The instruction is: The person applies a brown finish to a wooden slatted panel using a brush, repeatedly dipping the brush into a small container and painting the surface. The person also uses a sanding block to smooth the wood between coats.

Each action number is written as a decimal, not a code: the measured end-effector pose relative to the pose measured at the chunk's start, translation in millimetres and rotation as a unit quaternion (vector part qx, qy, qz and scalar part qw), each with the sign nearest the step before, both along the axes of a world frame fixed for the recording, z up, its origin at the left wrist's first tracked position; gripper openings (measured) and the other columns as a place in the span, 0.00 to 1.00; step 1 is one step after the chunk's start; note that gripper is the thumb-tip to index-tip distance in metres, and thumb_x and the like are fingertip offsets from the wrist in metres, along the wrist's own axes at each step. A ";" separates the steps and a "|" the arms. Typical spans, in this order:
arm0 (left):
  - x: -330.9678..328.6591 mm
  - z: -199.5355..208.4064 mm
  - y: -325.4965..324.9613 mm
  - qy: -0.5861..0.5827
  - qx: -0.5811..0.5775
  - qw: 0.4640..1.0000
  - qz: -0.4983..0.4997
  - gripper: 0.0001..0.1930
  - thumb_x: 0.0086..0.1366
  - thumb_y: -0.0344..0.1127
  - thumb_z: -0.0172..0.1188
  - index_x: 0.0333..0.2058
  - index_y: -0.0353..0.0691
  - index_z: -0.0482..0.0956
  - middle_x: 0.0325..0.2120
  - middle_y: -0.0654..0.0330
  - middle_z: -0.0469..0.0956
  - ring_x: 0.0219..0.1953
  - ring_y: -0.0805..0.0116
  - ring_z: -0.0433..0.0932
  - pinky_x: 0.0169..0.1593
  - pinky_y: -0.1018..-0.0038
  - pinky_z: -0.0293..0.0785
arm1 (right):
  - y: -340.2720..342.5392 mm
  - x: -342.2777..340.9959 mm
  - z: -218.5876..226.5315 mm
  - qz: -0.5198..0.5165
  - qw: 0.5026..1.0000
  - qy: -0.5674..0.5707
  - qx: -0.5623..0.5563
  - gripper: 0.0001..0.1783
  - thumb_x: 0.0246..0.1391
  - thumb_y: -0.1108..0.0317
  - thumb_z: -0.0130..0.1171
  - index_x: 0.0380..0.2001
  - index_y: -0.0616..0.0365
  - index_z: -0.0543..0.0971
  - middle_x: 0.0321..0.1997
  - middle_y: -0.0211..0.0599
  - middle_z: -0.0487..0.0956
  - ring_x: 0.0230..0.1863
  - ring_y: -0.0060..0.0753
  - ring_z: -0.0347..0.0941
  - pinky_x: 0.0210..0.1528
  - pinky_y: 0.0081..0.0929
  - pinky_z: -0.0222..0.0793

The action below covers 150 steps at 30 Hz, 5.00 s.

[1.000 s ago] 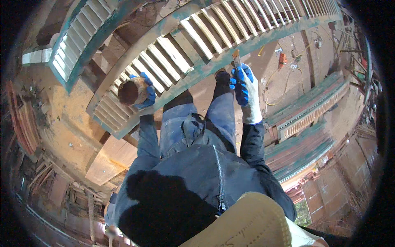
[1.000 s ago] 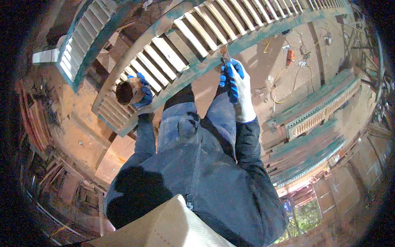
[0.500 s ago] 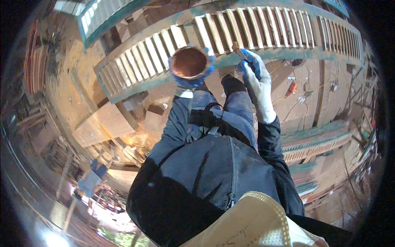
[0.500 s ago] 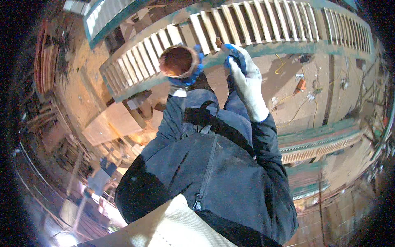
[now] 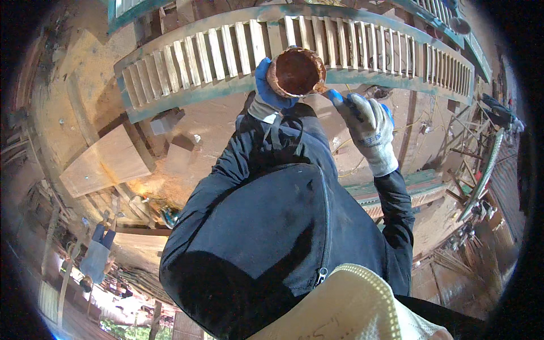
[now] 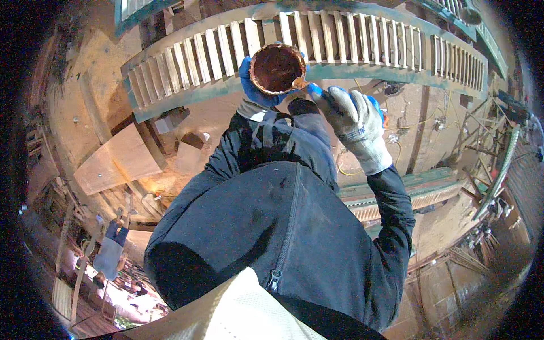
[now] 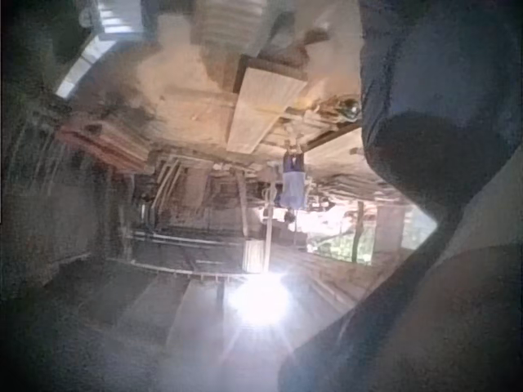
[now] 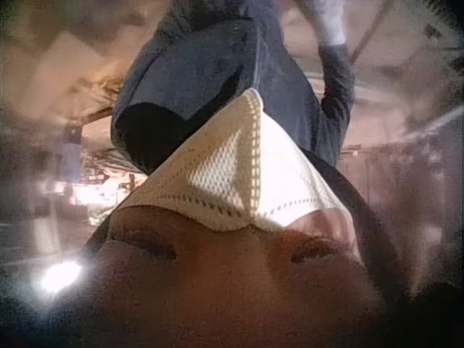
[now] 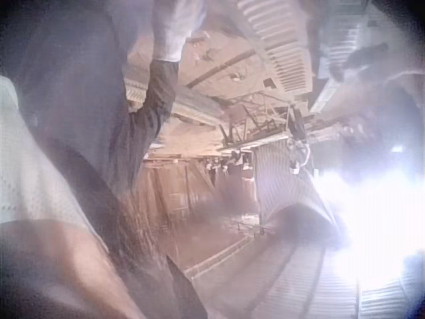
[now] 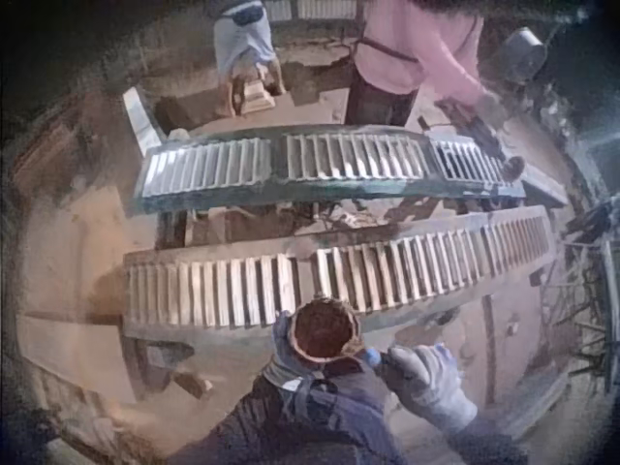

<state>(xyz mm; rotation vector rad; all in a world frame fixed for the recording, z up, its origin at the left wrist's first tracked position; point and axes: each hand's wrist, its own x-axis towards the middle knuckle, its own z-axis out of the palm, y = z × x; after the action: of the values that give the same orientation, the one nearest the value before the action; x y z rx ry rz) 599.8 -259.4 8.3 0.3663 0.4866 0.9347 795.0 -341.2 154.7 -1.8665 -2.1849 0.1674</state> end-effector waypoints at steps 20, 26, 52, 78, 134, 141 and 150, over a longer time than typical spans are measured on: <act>-227.8 -153.6 165.6 -0.349 -0.226 0.908 -0.043 0.19 0.68 0.50 0.47 0.56 0.60 0.73 0.61 0.51 0.65 0.59 0.48 0.66 0.46 0.48 0.74 | 129.9 -110.8 -202.6 -0.461 0.614 0.627 -0.134 0.13 0.60 0.60 0.58 0.38 0.60 0.77 0.24 0.30 0.76 0.17 0.16 0.66 0.18 0.15 0.60; -227.2 -153.7 169.7 -0.363 -0.286 0.886 -0.034 0.18 0.69 0.51 0.47 0.55 0.62 0.75 0.62 0.53 0.64 0.58 0.48 0.67 0.48 0.49 0.74 | 162.6 -140.0 -232.1 -0.561 0.534 0.628 -0.077 0.11 0.59 0.63 0.59 0.36 0.61 0.77 0.24 0.35 0.77 0.18 0.20 0.69 0.17 0.16 0.63; -223.1 -145.8 171.2 -0.381 -0.310 0.871 -0.017 0.18 0.66 0.51 0.51 0.52 0.59 0.77 0.58 0.52 0.69 0.57 0.46 0.68 0.48 0.45 0.73 | 193.4 -152.9 -267.2 -0.632 0.444 0.632 0.065 0.14 0.63 0.65 0.52 0.22 0.54 0.67 0.18 0.35 0.73 0.13 0.21 0.64 0.13 0.21 0.61; -220.0 -149.5 168.4 -0.394 -0.271 0.878 -0.006 0.20 0.67 0.52 0.49 0.56 0.61 0.73 0.62 0.53 0.64 0.59 0.46 0.65 0.48 0.45 0.72 | 202.4 -151.6 -256.9 -0.633 0.406 0.656 0.067 0.14 0.63 0.67 0.53 0.23 0.55 0.67 0.18 0.36 0.72 0.13 0.21 0.63 0.13 0.20 0.60; -125.9 -47.6 113.8 -0.303 -0.305 0.887 -0.167 0.41 0.59 0.64 0.55 0.64 0.47 0.58 0.64 0.41 0.56 0.60 0.33 0.62 0.55 0.35 0.66 | 58.1 -116.2 -67.9 -0.097 -0.017 0.992 -0.081 0.19 0.68 0.55 0.38 0.22 0.47 0.65 0.14 0.22 0.62 0.12 0.17 0.56 0.13 0.17 0.54; -85.5 -65.9 80.5 -0.186 -0.187 0.941 -0.211 0.35 0.62 0.61 0.53 0.64 0.53 0.59 0.65 0.45 0.54 0.62 0.35 0.60 0.59 0.36 0.63 | -9.1 -88.7 -94.8 -0.248 0.191 0.949 -0.026 0.14 0.64 0.54 0.50 0.30 0.51 0.70 0.22 0.22 0.63 0.19 0.16 0.56 0.20 0.17 0.56; -54.1 -86.2 50.6 -0.151 -0.198 0.939 -0.238 0.33 0.62 0.52 0.58 0.63 0.50 0.59 0.60 0.56 0.66 0.62 0.56 0.65 0.64 0.51 0.61 | -141.2 19.8 -212.6 -0.553 0.462 0.691 -0.060 0.15 0.59 0.57 0.59 0.40 0.57 0.78 0.27 0.26 0.75 0.25 0.20 0.69 0.28 0.21 0.66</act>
<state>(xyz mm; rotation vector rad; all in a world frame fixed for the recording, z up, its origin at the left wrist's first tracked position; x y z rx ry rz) 545.8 -208.8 -77.9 -0.0342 0.2725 0.3934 814.8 -482.3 -57.9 -1.5955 0.2389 1.0391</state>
